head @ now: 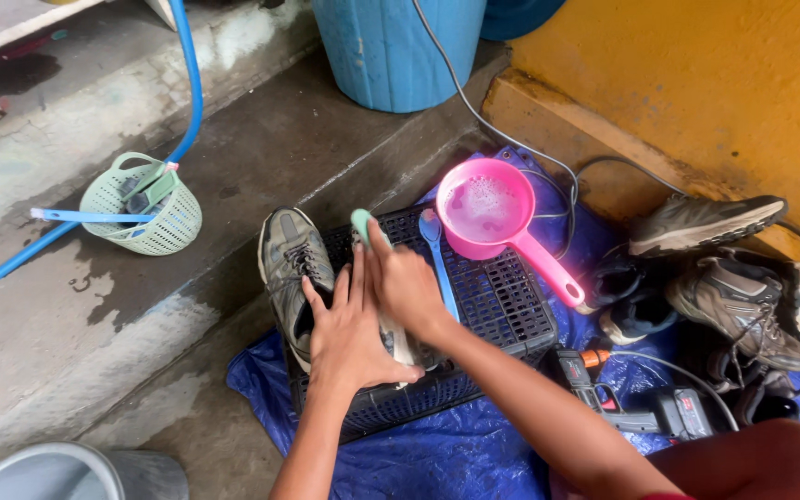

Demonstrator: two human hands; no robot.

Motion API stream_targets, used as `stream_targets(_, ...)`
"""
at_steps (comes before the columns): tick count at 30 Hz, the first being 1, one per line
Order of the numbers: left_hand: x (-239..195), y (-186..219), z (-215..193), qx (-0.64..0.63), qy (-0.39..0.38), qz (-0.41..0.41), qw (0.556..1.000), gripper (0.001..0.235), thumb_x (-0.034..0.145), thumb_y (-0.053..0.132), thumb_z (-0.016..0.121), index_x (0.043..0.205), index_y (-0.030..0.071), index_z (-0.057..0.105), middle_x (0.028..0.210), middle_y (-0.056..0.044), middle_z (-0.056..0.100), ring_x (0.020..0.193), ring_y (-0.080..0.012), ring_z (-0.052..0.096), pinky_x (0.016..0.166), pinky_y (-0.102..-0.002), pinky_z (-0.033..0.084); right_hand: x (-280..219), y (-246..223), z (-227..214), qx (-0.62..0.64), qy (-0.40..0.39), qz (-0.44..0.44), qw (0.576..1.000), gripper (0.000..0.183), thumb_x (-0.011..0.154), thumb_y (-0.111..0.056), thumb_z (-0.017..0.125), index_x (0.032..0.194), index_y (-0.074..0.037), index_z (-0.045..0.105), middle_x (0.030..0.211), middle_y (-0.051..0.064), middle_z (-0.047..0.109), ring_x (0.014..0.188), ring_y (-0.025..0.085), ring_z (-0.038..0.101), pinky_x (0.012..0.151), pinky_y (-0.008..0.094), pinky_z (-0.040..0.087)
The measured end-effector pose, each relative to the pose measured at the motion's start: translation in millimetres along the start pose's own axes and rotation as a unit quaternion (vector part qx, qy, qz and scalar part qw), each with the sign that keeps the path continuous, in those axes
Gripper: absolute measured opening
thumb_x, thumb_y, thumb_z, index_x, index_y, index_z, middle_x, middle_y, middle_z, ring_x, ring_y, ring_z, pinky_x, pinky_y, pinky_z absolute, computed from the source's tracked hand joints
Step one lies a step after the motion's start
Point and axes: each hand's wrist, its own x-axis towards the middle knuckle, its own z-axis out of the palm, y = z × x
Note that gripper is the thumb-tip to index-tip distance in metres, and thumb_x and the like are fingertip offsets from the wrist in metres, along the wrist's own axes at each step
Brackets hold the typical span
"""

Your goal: The person scrubs a pair of grey sneakers with a green brush and soapy water. They focus on cleaning the soles and sides of the shoes, which are placed on a black plastic crate.

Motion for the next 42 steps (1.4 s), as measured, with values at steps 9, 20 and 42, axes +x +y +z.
stream_targets(9, 2, -6, 10, -0.017, 0.024, 0.015, 0.999, 0.175, 0.044, 0.083, 0.084, 0.177, 0.002, 0.005, 0.189, -0.016, 0.001, 0.164, -0.0348, 0.026, 0.126, -0.088, 0.005, 3, 9, 2, 0.036, -0.007, 0.021, 0.999, 0.059, 0.115, -0.034, 0.041, 0.170, -0.014, 0.043, 0.109, 0.041, 0.074, 0.110, 0.062, 0.072, 0.095, 0.071, 0.058)
stream_targets(20, 1, -4, 8, -0.005, 0.002, 0.009, 1.000, 0.175, 0.046, 0.083, 0.084, 0.177, 0.001, 0.001, 0.189, -0.016, -0.001, 0.165, -0.0339, 0.024, 0.126, -0.087, 0.006, 26, 23, 9, 0.078, 0.003, 0.026, 0.997, 0.059, 0.114, -0.035, 0.039, 0.169, -0.017, 0.048, 0.118, 0.036, 0.077, 0.114, 0.057, 0.074, 0.097, 0.067, 0.060)
stream_targets(42, 1, -1, 4, 0.006, -0.010, -0.002, 1.000, 0.177, 0.048, 0.084, 0.085, 0.177, 0.001, -0.003, 0.189, -0.016, -0.002, 0.166, -0.0304, 0.022, 0.127, -0.086, 0.007, 24, 25, 12, 0.006, 0.014, -0.006, 1.000, 0.059, 0.117, -0.029, 0.039, 0.172, -0.008, 0.040, 0.105, 0.041, 0.074, 0.106, 0.063, 0.074, 0.093, 0.069, 0.060)
